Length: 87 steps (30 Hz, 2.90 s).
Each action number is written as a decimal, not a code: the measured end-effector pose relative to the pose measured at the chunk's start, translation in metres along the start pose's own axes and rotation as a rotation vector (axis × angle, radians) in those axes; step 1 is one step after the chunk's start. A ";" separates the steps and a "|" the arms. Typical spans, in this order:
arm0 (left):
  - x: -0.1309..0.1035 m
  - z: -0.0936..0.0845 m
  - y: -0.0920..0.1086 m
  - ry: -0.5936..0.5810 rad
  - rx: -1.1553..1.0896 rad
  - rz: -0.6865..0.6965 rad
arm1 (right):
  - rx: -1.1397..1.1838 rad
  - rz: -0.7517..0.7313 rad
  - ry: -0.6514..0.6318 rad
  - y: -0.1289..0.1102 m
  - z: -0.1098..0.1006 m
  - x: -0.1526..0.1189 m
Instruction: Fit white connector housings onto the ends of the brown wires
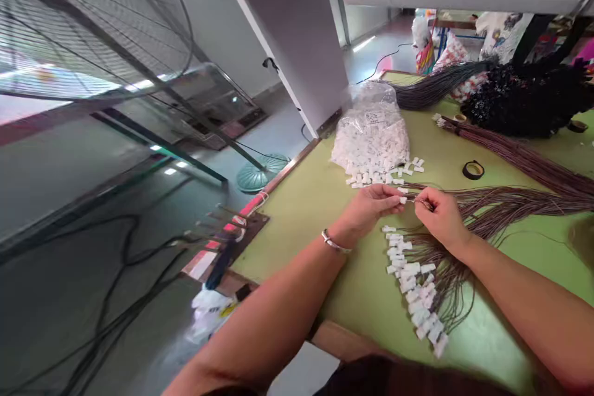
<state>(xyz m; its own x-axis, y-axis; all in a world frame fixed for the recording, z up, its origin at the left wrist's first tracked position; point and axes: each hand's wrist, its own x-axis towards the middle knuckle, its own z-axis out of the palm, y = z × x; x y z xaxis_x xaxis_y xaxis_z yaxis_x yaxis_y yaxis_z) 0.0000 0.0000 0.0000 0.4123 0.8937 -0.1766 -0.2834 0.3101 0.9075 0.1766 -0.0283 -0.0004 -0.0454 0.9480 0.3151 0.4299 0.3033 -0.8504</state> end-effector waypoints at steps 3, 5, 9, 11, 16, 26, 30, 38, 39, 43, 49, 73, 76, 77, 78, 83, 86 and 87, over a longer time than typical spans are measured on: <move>0.002 0.003 -0.001 0.013 0.156 0.046 | -0.047 0.009 -0.001 0.001 0.002 -0.001; 0.001 0.005 -0.001 0.017 0.273 0.085 | -0.072 -0.002 -0.026 0.002 0.002 -0.002; 0.000 0.007 -0.002 0.010 0.420 0.168 | -0.054 -0.027 -0.119 0.004 -0.002 0.000; -0.001 0.007 -0.003 -0.013 0.408 0.168 | -0.005 0.008 -0.150 0.005 -0.003 0.001; 0.001 0.006 -0.002 -0.011 0.309 0.150 | 0.053 0.090 -0.120 0.008 -0.005 0.002; 0.002 0.007 -0.010 0.029 0.469 0.168 | -0.174 0.003 -0.075 0.007 -0.002 -0.001; 0.001 0.008 -0.014 0.015 0.514 0.196 | -0.236 -0.007 -0.081 0.008 -0.001 -0.002; 0.003 0.011 -0.016 0.016 0.549 0.167 | -0.268 0.004 -0.092 0.010 0.000 -0.003; 0.004 0.011 -0.016 0.008 0.561 0.177 | -0.264 0.009 -0.097 0.009 0.000 -0.002; 0.005 0.006 -0.018 0.010 0.628 0.286 | -0.218 0.031 -0.111 0.007 -0.001 0.000; 0.004 0.007 -0.017 0.028 0.786 0.479 | -0.094 0.124 -0.135 0.007 0.001 0.002; 0.001 0.013 -0.009 0.023 0.339 0.057 | -0.242 -0.013 -0.085 0.006 0.000 0.000; 0.000 0.013 -0.011 0.054 0.539 0.196 | -0.145 0.081 -0.109 0.006 0.000 0.001; -0.001 0.013 -0.011 0.066 0.653 0.274 | -0.103 0.113 -0.117 0.006 0.000 0.002; -0.002 0.013 -0.011 0.071 0.775 0.359 | -0.061 0.141 -0.121 0.007 0.000 0.003; -0.004 0.016 -0.010 0.016 1.123 0.576 | 0.041 0.200 -0.154 0.010 0.001 0.005; -0.001 0.018 -0.014 0.003 1.032 0.516 | 0.045 0.213 -0.165 0.008 -0.001 0.006; 0.000 0.018 -0.015 0.007 0.959 0.479 | 0.048 0.211 -0.168 0.008 -0.001 0.006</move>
<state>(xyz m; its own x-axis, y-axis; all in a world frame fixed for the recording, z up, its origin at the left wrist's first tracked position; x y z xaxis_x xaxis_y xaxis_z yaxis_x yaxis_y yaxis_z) 0.0198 -0.0105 -0.0069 0.4333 0.8573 0.2782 0.3851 -0.4552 0.8028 0.1808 -0.0199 -0.0047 -0.1105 0.9922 0.0581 0.4026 0.0981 -0.9101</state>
